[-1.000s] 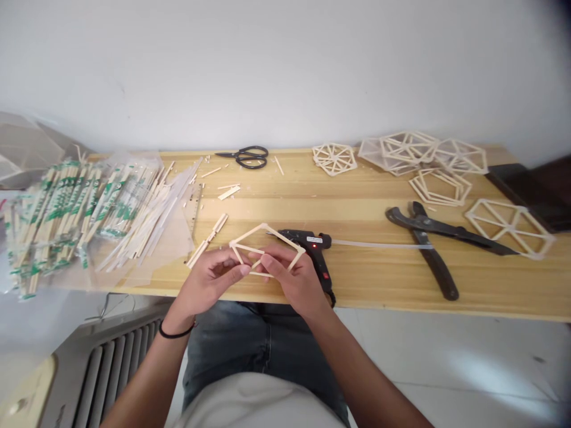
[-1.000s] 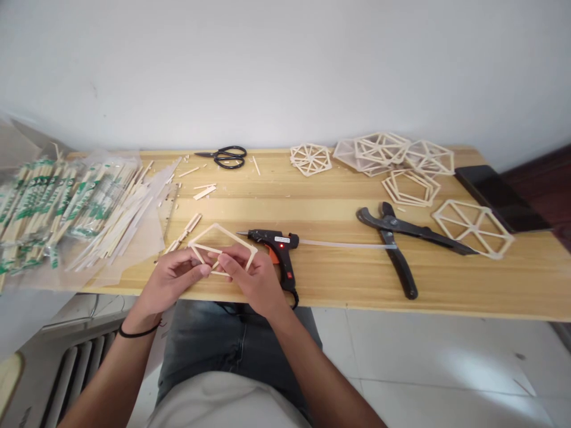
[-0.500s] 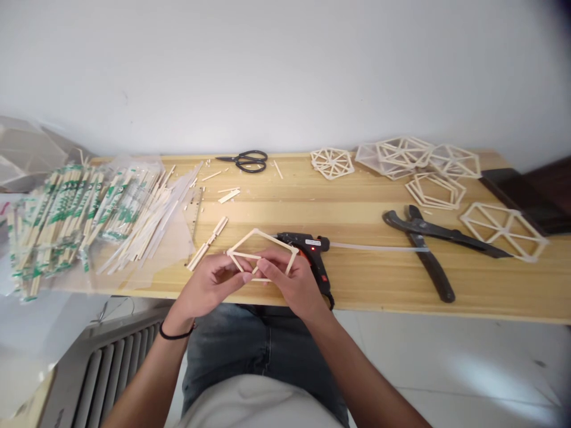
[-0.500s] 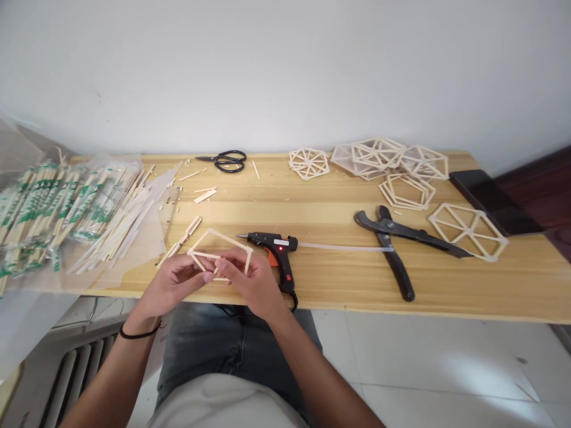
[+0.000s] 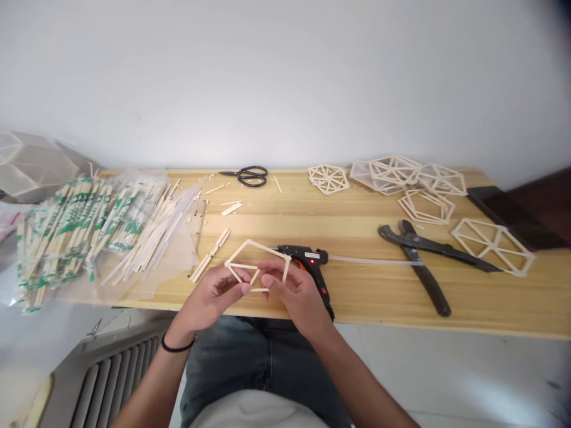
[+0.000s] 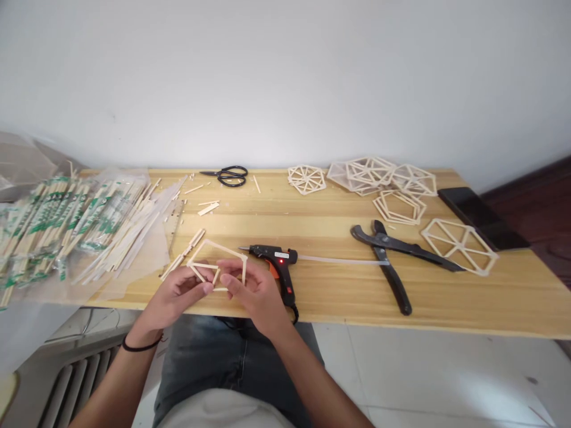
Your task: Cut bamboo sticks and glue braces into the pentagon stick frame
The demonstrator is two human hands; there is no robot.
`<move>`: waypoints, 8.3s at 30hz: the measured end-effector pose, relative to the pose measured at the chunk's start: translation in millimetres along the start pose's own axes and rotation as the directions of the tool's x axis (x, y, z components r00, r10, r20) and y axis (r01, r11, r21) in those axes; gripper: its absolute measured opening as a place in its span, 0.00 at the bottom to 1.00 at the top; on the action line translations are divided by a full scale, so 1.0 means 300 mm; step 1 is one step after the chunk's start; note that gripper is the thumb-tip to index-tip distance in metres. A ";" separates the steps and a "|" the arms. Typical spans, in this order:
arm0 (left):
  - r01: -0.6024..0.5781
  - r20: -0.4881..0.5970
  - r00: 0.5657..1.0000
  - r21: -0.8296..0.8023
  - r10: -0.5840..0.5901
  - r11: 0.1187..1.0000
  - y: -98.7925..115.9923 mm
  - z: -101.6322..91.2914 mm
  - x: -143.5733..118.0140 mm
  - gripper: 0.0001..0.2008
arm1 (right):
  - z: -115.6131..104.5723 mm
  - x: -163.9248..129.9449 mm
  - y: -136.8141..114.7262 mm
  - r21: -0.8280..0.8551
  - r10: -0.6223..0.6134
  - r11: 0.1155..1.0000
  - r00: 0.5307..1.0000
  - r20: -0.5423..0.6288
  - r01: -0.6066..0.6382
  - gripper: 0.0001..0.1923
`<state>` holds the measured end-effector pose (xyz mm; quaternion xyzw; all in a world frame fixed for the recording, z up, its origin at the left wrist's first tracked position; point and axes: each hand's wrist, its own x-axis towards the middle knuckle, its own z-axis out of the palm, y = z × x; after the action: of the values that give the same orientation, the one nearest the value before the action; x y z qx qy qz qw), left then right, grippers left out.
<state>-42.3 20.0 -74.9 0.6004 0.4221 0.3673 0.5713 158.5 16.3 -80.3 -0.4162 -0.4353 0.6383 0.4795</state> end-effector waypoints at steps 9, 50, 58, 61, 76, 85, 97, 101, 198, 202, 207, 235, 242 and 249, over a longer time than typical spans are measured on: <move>0.016 -0.082 0.996 -0.069 -0.021 0.997 0.008 0.006 0.004 0.13 | -0.050 -0.103 -0.036 -0.006 0.056 0.998 0.998 -0.010 -0.056 0.16; -0.052 -0.160 0.986 -0.058 0.042 0.997 -0.009 0.006 0.003 0.11 | -0.229 -0.048 -0.080 -0.854 -0.122 0.462 0.937 -0.328 -0.238 0.29; -0.029 -0.189 0.982 -0.125 0.004 0.992 -0.001 0.010 0.002 0.12 | -0.254 -0.042 -0.072 -0.599 -0.138 0.785 0.898 -0.417 -0.157 0.22; -0.027 -0.190 0.982 -0.120 0.004 0.992 -0.002 0.010 0.004 0.12 | -0.276 -0.056 -0.063 -0.455 -0.066 0.867 0.857 -0.511 -0.204 0.18; -0.004 -0.182 0.983 -0.054 -0.006 0.999 0.015 0.010 0.006 0.16 | -0.142 -0.072 -0.019 0.063 -0.038 0.996 0.947 -0.319 0.061 0.10; 0.021 -0.165 0.986 -0.061 -0.031 0.998 0.011 0.015 0.010 0.15 | -0.066 -0.002 0.019 -0.047 -0.139 0.990 0.906 -0.399 0.131 0.13; 0.056 -0.111 0.992 -0.097 -0.067 0.994 0.020 0.018 0.019 0.15 | -0.058 -0.020 0.057 0.004 -0.048 0.999 0.937 -0.346 0.053 0.17; 0.023 -0.111 0.993 -0.069 -0.030 0.997 0.021 0.011 0.020 0.18 | -0.055 -0.025 0.056 0.018 -0.061 0.997 0.931 -0.360 0.072 0.16; 0.014 -0.147 0.989 0.143 0.007 0.990 0.085 0.063 0.109 0.17 | -0.134 -0.010 0.031 0.030 -0.060 0.996 0.891 -0.451 0.082 0.21; -0.004 -0.230 0.972 0.145 0.038 0.989 0.078 0.052 0.093 0.17 | -0.140 -0.006 0.030 -0.074 -0.133 0.991 0.864 -0.486 0.110 0.22; -0.030 -0.328 0.940 0.189 0.092 0.981 0.025 -0.001 0.040 0.13 | -0.161 -0.081 0.047 -0.152 -0.170 0.982 0.869 -0.465 0.110 0.23; -0.174 -0.442 0.870 0.137 0.217 0.975 -0.024 0.012 -0.013 0.10 | -0.100 -0.140 0.012 -0.592 -0.121 0.805 0.988 -0.092 0.044 0.12; -0.195 -0.438 0.862 0.176 0.254 0.965 -0.025 0.011 -0.012 0.10 | -0.086 -0.131 -0.006 -0.684 -0.148 0.718 0.989 0.028 0.127 0.16; -0.199 -0.446 0.857 0.172 0.256 0.965 -0.020 0.015 -0.013 0.08 | -0.085 -0.129 -0.007 -0.718 -0.144 0.680 0.987 0.067 0.148 0.16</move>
<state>-40.0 14.7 -80.9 0.5738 0.4936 0.5394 0.3691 190.8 -17.0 -81.0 -0.5331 -0.6835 0.3772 0.3261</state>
